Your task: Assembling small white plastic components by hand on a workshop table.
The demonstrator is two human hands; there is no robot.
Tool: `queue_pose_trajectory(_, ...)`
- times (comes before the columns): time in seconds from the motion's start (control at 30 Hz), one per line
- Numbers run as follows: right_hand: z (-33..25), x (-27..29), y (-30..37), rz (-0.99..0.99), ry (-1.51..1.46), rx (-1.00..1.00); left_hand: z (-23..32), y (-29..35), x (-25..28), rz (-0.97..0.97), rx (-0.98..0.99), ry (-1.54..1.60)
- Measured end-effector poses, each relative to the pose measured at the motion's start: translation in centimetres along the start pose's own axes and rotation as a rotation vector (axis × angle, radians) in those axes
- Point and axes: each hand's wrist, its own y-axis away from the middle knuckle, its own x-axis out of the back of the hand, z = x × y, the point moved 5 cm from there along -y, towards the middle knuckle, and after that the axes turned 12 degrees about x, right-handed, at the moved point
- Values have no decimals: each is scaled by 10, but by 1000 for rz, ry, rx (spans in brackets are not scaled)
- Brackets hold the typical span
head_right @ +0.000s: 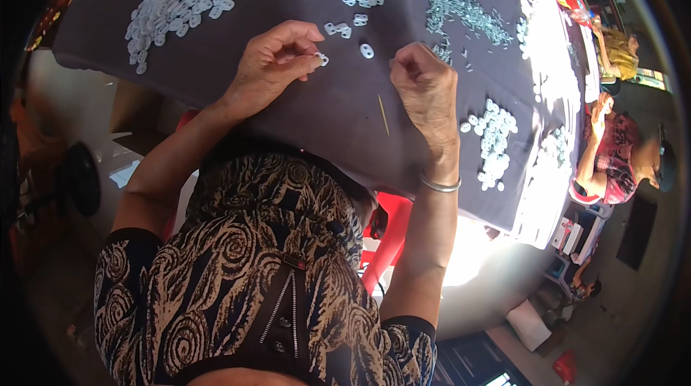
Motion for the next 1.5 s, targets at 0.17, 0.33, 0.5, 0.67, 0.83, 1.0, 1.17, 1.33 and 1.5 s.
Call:
queue_pose_trajectory(0.17, -11, -18, -12, 25, -392, -21, 0, 0, 0, 1, -1, 30)
queue_pose_trajectory(0.33, -34, -39, -23, -16, -527, 44, -2, 0, 3, 31, -19, 45)
queue_pose_trajectory(0.5, -29, -59, -26, 58, -800, -35, -4, -1, 5, 61, -48, 89)
queue_pose_trajectory(0.67, -18, -63, -23, 17, -758, -71, -6, -3, 2, 54, -61, 111)
queue_pose_trajectory(0.83, -21, -67, -22, -36, -738, -107, -4, 0, 3, 67, -54, 51)
queue_pose_trajectory(1.0, -23, -66, -21, -37, -717, -104, -4, 0, 3, 59, -68, 7)
queue_pose_trajectory(1.17, -26, -66, -21, -44, -676, -60, -3, 0, 2, 58, -83, 6)
queue_pose_trajectory(1.33, -29, -67, -21, -49, -619, 0, -2, 1, 2, 72, -68, 30)
queue_pose_trajectory(1.5, -30, -67, -22, -31, -457, 75, -3, 1, 2, 95, -91, -3)
